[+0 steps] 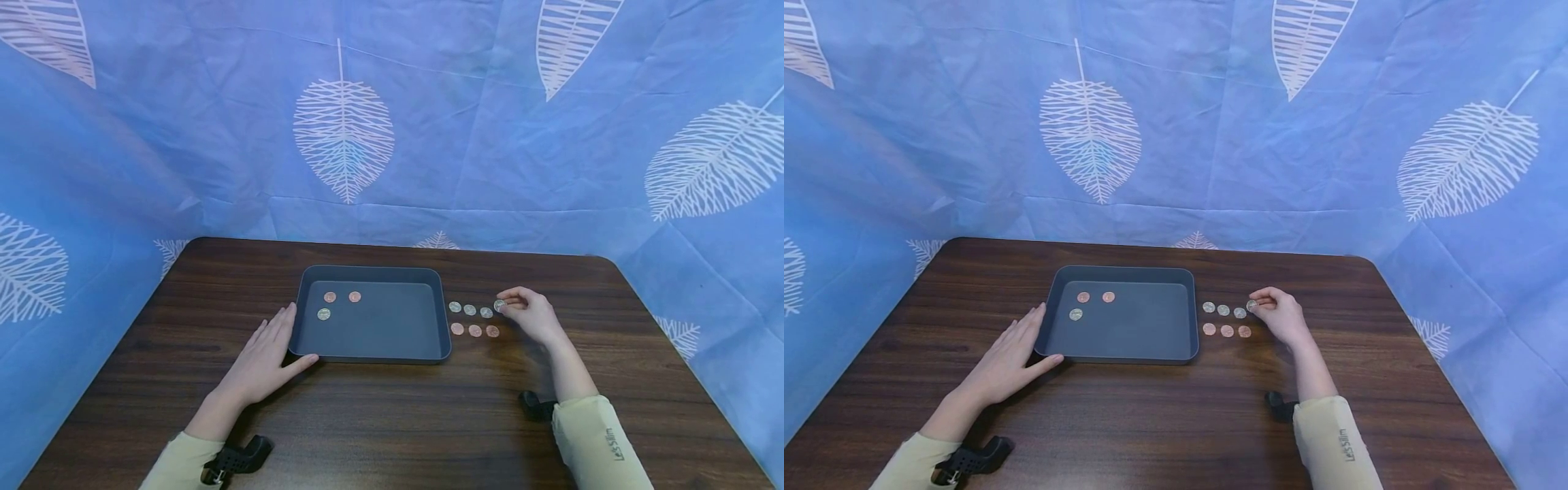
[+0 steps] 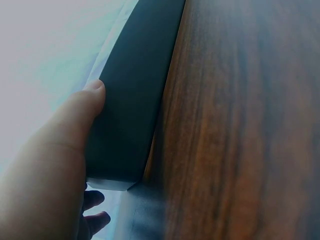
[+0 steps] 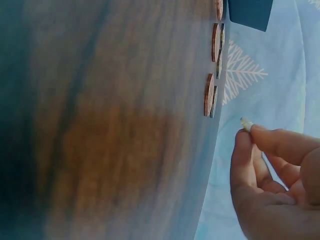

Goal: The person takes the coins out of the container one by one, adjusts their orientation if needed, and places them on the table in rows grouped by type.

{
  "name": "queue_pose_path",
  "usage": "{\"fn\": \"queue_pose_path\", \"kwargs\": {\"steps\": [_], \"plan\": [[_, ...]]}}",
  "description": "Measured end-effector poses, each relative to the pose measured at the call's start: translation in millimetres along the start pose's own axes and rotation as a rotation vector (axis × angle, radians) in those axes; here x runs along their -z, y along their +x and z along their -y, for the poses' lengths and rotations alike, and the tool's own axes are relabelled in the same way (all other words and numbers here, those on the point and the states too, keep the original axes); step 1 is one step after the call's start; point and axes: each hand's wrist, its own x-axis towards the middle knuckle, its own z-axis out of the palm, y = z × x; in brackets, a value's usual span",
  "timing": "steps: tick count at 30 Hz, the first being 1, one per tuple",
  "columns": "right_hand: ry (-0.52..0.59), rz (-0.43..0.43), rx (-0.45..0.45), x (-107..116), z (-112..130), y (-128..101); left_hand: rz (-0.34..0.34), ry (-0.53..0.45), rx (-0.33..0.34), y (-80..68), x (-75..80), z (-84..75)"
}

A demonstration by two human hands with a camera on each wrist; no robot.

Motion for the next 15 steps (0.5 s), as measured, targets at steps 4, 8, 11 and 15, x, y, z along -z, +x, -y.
{"fn": "queue_pose_path", "kwargs": {"steps": [4, 8, 11, 15], "plan": [[-0.01, 0.0, -0.002, 0, -4, 1, -0.006, -0.006, -0.005, 0.2, -0.2, -0.4], [-0.013, 0.01, -0.017, 0, -8, 1, -0.018, -0.006, -0.009, 0.1, -0.9, -0.4], [-0.014, 0.024, -0.033, -1, -10, 1, -0.014, -0.007, -0.004, -0.3, -1.1, -0.4], [-0.015, 0.032, -0.039, -2, -12, 1, -0.009, -0.008, 0.001, -0.5, -1.5, -0.4]]}}
